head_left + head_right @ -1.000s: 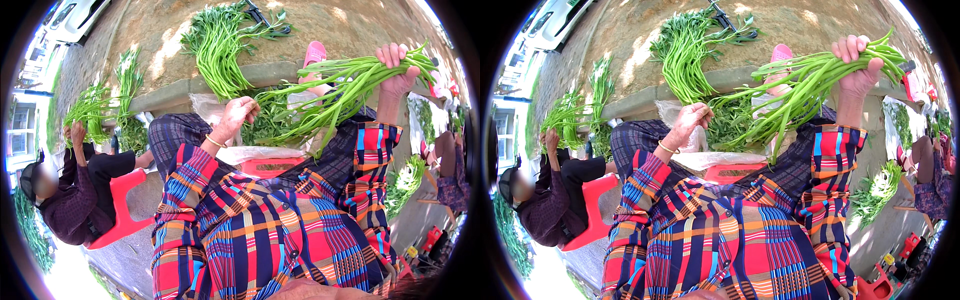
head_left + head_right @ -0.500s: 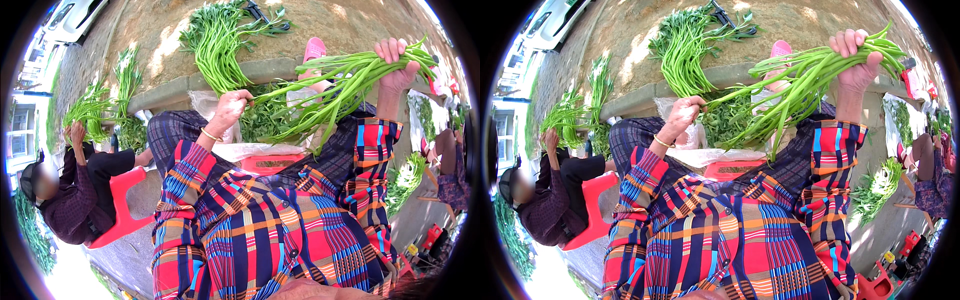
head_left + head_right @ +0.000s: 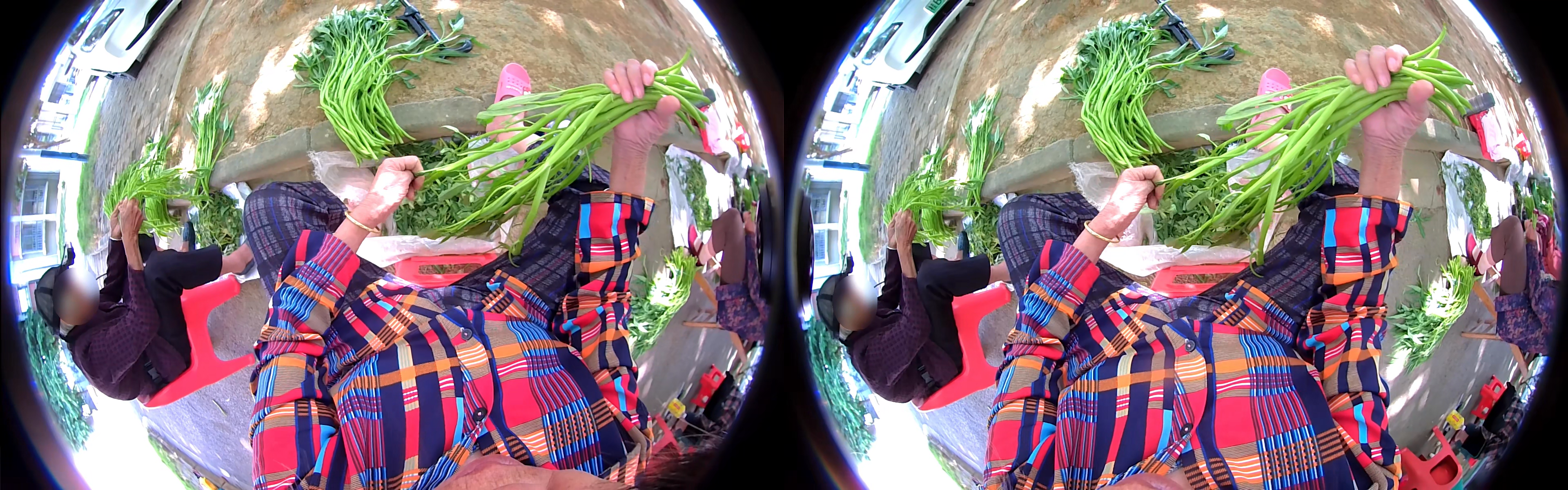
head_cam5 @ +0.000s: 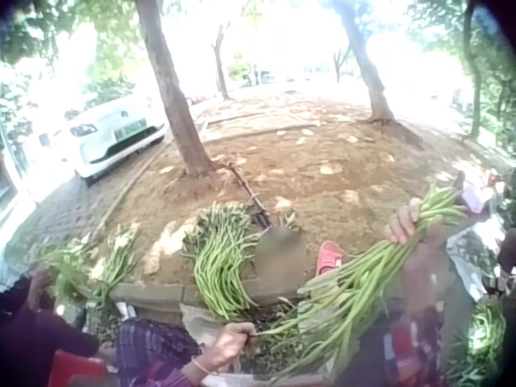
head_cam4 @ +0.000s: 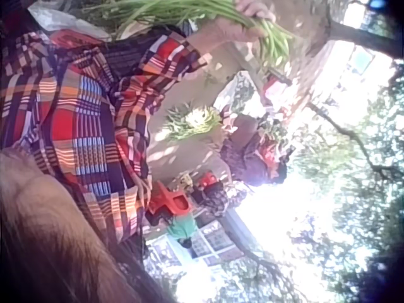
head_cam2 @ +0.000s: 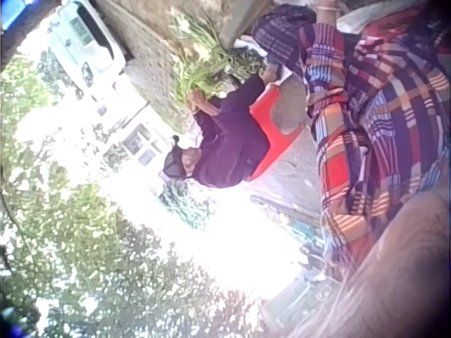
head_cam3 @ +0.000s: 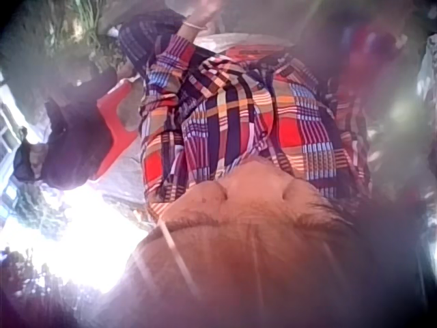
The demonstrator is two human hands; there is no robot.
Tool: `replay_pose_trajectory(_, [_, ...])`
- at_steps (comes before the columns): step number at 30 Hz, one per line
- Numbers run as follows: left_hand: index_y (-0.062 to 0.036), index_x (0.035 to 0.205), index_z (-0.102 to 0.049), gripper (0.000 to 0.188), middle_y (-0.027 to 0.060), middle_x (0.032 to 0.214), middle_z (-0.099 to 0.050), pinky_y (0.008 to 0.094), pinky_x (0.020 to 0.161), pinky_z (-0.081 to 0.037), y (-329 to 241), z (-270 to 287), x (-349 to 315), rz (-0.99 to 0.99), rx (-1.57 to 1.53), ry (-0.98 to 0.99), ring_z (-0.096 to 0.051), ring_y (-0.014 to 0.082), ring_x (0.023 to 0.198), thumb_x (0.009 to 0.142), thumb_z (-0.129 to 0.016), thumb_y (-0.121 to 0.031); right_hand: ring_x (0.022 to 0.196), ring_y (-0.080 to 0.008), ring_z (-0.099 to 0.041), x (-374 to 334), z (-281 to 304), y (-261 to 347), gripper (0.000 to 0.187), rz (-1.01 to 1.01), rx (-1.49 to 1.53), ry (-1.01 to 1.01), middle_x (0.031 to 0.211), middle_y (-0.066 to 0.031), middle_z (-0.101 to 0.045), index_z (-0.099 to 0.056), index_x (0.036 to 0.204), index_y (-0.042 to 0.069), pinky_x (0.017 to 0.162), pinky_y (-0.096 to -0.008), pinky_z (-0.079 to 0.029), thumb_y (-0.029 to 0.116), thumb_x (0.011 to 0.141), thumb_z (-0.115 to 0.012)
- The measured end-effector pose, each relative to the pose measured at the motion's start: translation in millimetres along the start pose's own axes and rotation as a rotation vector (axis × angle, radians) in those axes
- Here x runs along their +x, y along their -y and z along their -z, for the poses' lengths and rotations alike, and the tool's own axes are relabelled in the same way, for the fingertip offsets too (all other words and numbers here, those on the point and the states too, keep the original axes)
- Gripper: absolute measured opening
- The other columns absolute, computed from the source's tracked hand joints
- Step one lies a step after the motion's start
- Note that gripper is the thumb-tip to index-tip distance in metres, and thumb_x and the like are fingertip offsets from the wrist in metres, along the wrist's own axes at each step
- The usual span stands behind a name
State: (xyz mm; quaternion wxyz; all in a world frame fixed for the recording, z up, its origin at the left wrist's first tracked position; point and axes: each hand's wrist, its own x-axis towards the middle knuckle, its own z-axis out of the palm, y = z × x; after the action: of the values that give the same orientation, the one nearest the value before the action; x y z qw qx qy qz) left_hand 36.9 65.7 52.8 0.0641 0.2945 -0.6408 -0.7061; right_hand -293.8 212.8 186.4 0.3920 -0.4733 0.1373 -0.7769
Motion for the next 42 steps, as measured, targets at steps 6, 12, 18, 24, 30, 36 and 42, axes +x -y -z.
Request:
replay_pose_trajectory(6, [-0.0019,0.079,-0.054,0.014,0.0045,0.072,-0.054,0.0236,0.059,-0.046,-1.9,-1.2,-2.2,0.053,-0.173,0.165,-0.052,0.0108,0.058,0.076,-0.040,-0.004,0.063,-0.0104,-0.038,1.4,-2.0,-3.9,0.046,-0.012,-0.001,0.011,0.067,0.0026,-0.041,-0.049,0.082,0.008,0.063,-0.0259,-0.031,0.045,0.066,-0.070])
replay_pose_trajectory(12, [-0.0012,0.078,-0.055,0.016,0.0057,0.073,-0.055,0.0240,0.058,-0.046,-10.5,-4.4,2.4,0.133,-0.131,0.138,-0.054,0.0121,0.059,0.080,-0.045,-0.013,0.062,-0.0098,-0.038,3.2,-4.4,-6.8,0.046,-0.020,0.014,0.037,0.066,0.0032,-0.041,-0.049,0.080,0.009,0.062,-0.0252,-0.032,0.047,0.065,-0.070])
replay_pose_trajectory(18, [-0.0014,0.069,-0.057,0.023,0.0029,0.065,-0.056,0.0230,0.051,-0.045,-0.1,4.3,8.0,0.047,0.083,0.130,-0.053,0.0099,0.054,0.079,-0.047,-0.019,0.060,-0.0084,-0.038,4.6,-9.5,-10.6,0.046,-0.021,0.054,0.052,0.065,0.0044,-0.041,-0.048,0.078,0.010,0.060,-0.0240,-0.033,0.047,0.064,-0.071])
replay_pose_trajectory(24, [-0.0018,0.066,-0.058,0.022,0.0019,0.061,-0.056,0.0212,0.048,-0.044,-2.0,5.4,2.0,-0.027,0.313,-0.010,-0.052,0.0081,0.051,0.077,-0.048,-0.018,0.059,-0.0076,-0.040,4.7,-11.3,-13.6,0.044,-0.016,0.080,0.060,0.064,0.0048,-0.042,-0.048,0.077,0.011,0.059,-0.0233,-0.033,0.046,0.064,-0.072])
replay_pose_trajectory(30, [-0.0021,0.062,-0.058,0.017,0.0028,0.056,-0.054,0.0219,0.041,-0.040,-0.8,18.4,4.5,0.075,-0.234,-0.223,-0.048,0.0095,0.043,0.072,-0.053,-0.015,0.059,-0.0074,-0.040,4.8,-14.5,-17.5,0.044,-0.015,0.129,0.097,0.064,0.0048,-0.042,-0.048,0.078,0.011,0.058,-0.0221,-0.032,0.046,0.065,-0.071])
replay_pose_trajectory(36, [-0.0031,0.065,-0.059,0.018,0.0032,0.058,-0.054,0.0237,0.041,-0.041,5.7,21.8,7.1,-0.348,0.648,-0.441,-0.048,0.0105,0.042,0.073,-0.049,-0.015,0.058,-0.0076,-0.040,9.7,-20.7,-22.6,0.044,-0.059,0.082,0.119,0.063,0.0044,-0.042,-0.048,0.077,0.011,0.057,-0.0223,-0.032,0.046,0.065,-0.071])
replay_pose_trajectory(42, [-0.0039,0.057,-0.055,0.020,0.0047,0.057,-0.053,0.0247,0.042,-0.041,4.8,13.2,5.7,0.142,-0.152,-0.334,-0.048,0.0112,0.042,0.074,-0.052,-0.015,0.058,-0.0080,-0.040,10.5,-22.4,-27.1,0.044,-0.065,0.090,0.120,0.063,0.0041,-0.042,-0.047,0.077,0.010,0.056,-0.0227,-0.031,0.046,0.065,-0.070])
